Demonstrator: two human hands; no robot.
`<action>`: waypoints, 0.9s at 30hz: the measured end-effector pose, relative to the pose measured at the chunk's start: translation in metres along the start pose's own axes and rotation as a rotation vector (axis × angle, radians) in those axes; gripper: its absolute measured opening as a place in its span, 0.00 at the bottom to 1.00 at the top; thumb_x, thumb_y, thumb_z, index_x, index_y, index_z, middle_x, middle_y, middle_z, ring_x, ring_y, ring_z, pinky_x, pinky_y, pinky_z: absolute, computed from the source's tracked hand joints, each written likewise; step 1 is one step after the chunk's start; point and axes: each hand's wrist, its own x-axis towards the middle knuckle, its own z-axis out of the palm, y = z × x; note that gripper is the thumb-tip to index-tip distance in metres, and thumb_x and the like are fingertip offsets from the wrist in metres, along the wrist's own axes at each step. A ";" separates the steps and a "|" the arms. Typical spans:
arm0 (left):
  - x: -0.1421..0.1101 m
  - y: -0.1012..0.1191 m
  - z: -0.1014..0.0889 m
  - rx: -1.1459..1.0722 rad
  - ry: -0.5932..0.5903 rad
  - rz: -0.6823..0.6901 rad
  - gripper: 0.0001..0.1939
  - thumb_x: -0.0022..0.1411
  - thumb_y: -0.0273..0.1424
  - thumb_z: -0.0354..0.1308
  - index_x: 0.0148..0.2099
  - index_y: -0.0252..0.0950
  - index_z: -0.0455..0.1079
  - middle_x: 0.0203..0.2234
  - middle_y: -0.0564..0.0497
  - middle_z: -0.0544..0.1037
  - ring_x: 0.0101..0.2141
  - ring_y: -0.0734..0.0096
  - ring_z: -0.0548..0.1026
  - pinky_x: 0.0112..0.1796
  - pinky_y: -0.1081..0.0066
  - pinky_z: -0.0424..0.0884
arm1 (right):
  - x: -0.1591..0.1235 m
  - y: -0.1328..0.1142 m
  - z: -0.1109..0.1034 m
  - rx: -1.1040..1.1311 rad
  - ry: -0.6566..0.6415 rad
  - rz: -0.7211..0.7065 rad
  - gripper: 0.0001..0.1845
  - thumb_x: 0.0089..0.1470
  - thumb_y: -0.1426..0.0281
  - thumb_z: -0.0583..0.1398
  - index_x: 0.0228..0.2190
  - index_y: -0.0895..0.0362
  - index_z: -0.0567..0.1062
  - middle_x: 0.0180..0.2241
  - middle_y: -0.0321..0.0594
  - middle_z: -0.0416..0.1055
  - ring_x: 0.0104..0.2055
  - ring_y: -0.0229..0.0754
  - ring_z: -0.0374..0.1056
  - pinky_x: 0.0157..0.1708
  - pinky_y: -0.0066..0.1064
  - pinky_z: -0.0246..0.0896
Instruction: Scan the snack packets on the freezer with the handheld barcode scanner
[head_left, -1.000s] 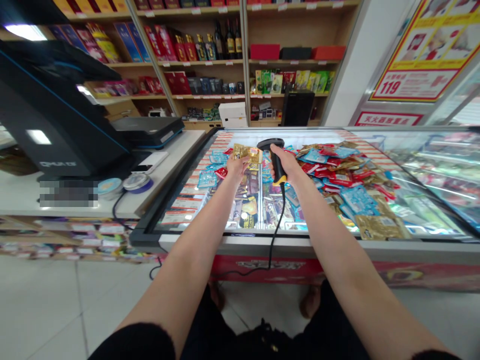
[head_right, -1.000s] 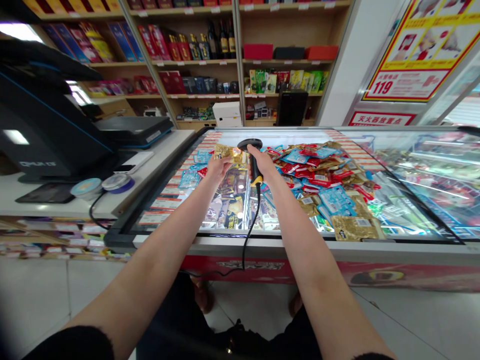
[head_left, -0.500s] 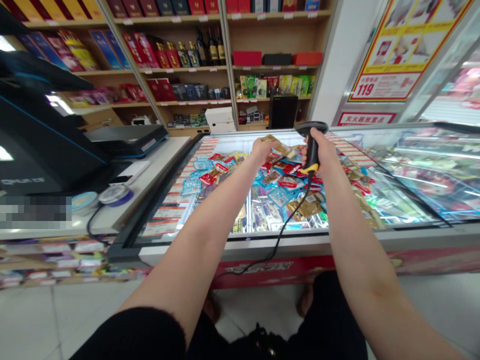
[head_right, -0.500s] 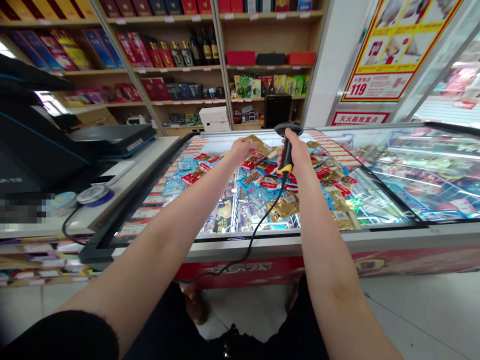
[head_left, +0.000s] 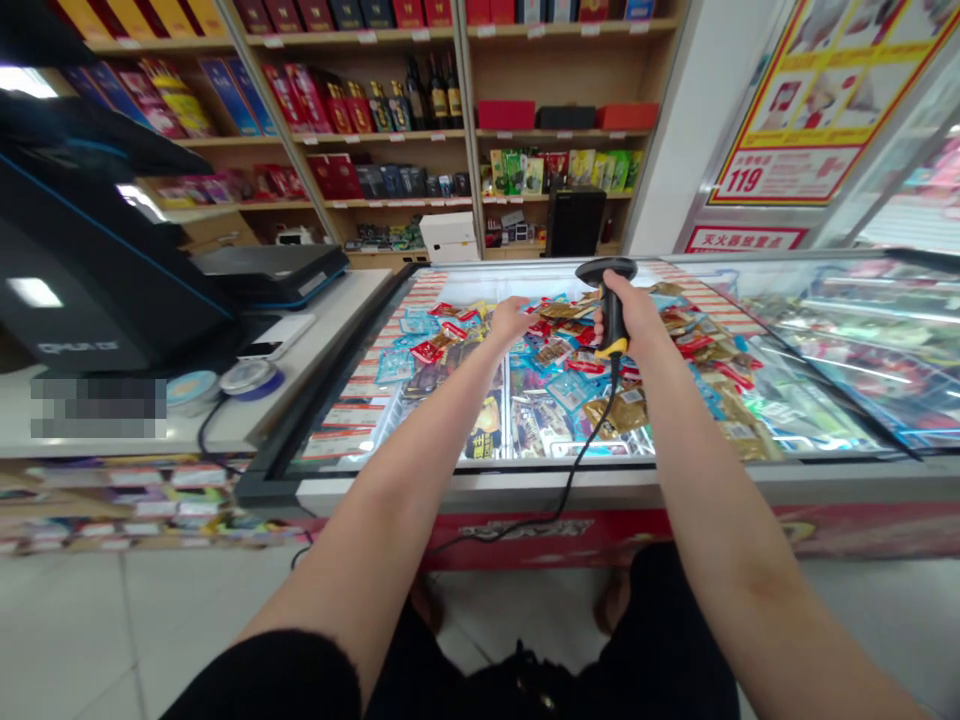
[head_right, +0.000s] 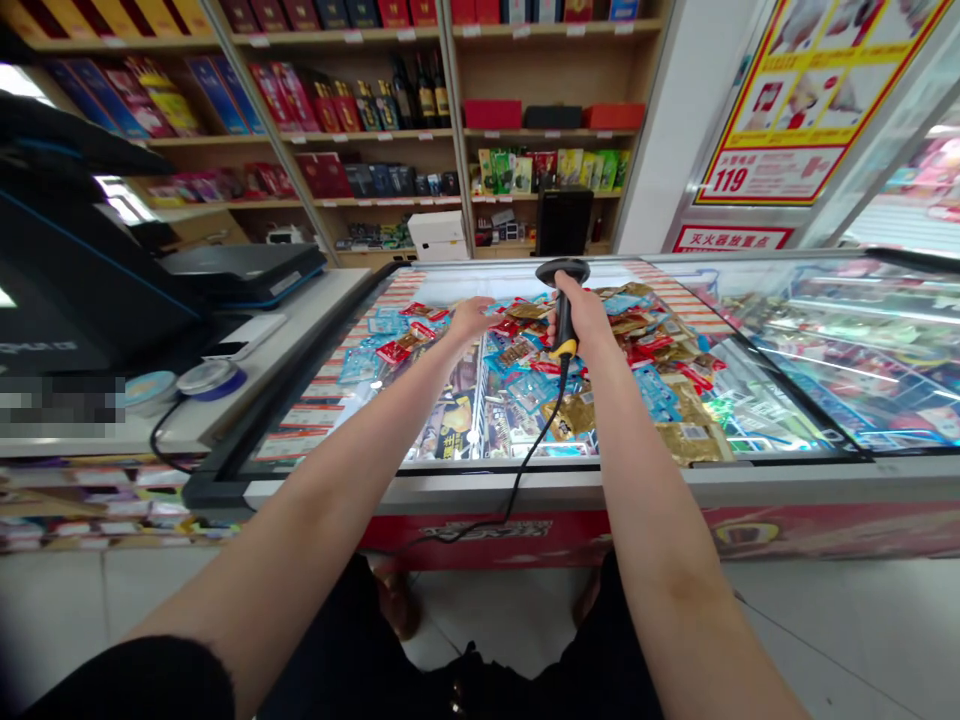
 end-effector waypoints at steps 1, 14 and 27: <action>0.000 -0.003 -0.014 0.088 -0.002 0.023 0.16 0.45 0.21 0.68 0.39 0.34 0.77 0.43 0.43 0.81 0.50 0.55 0.77 0.52 0.65 0.70 | 0.000 0.003 0.009 -0.008 -0.025 0.015 0.20 0.59 0.51 0.63 0.29 0.55 0.69 0.15 0.34 0.67 0.13 0.37 0.63 0.12 0.28 0.61; -0.022 -0.031 -0.155 1.011 0.050 -0.169 0.24 0.53 0.35 0.68 0.53 0.37 0.77 0.52 0.39 0.79 0.55 0.48 0.75 0.52 0.62 0.70 | -0.003 0.059 0.125 -0.144 -0.248 0.225 0.19 0.64 0.57 0.59 0.26 0.55 0.67 0.13 0.34 0.65 0.11 0.37 0.61 0.11 0.27 0.59; -0.013 -0.052 -0.143 0.649 0.039 -0.133 0.09 0.52 0.30 0.66 0.37 0.35 0.78 0.27 0.50 0.80 0.36 0.61 0.80 0.38 0.71 0.71 | -0.003 0.069 0.132 -0.066 -0.287 0.274 0.20 0.62 0.52 0.60 0.29 0.54 0.67 0.14 0.33 0.65 0.12 0.37 0.61 0.11 0.26 0.59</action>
